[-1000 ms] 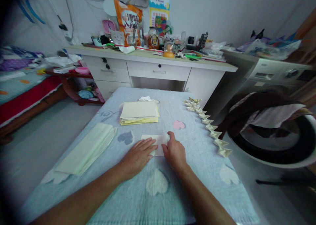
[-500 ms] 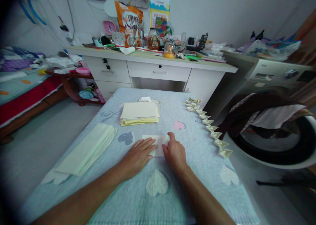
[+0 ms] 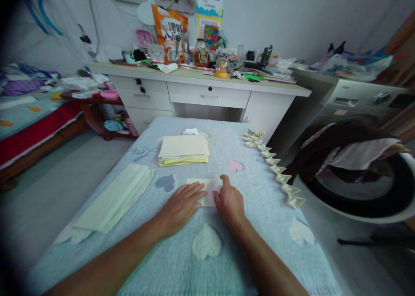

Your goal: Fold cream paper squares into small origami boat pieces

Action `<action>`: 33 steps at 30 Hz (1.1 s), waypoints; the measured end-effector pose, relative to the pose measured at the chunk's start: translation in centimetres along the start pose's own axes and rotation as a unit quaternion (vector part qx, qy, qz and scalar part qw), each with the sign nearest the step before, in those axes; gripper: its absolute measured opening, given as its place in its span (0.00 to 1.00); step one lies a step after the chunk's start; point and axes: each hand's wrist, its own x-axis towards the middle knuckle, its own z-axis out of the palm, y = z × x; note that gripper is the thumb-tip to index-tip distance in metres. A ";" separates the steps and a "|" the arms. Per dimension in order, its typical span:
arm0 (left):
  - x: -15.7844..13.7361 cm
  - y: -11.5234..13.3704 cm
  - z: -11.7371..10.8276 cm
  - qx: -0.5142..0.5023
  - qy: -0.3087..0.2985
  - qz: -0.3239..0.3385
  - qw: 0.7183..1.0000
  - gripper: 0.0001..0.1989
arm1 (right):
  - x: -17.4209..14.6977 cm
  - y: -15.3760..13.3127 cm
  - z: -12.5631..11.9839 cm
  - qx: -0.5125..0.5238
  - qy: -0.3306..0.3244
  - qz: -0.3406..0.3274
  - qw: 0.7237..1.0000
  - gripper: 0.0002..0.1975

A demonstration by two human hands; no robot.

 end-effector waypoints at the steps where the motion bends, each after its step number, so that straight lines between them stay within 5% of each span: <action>1: 0.0 0.0 0.1 0.000 0.001 0.000 1.000 0.19 | 0.0 0.0 0.0 0.000 -0.001 0.002 1.000 0.24; 33: 0.1 0.1 -0.3 0.002 -0.022 -0.001 1.000 0.20 | -0.2 0.0 -0.1 0.004 -0.007 -0.006 1.000 0.25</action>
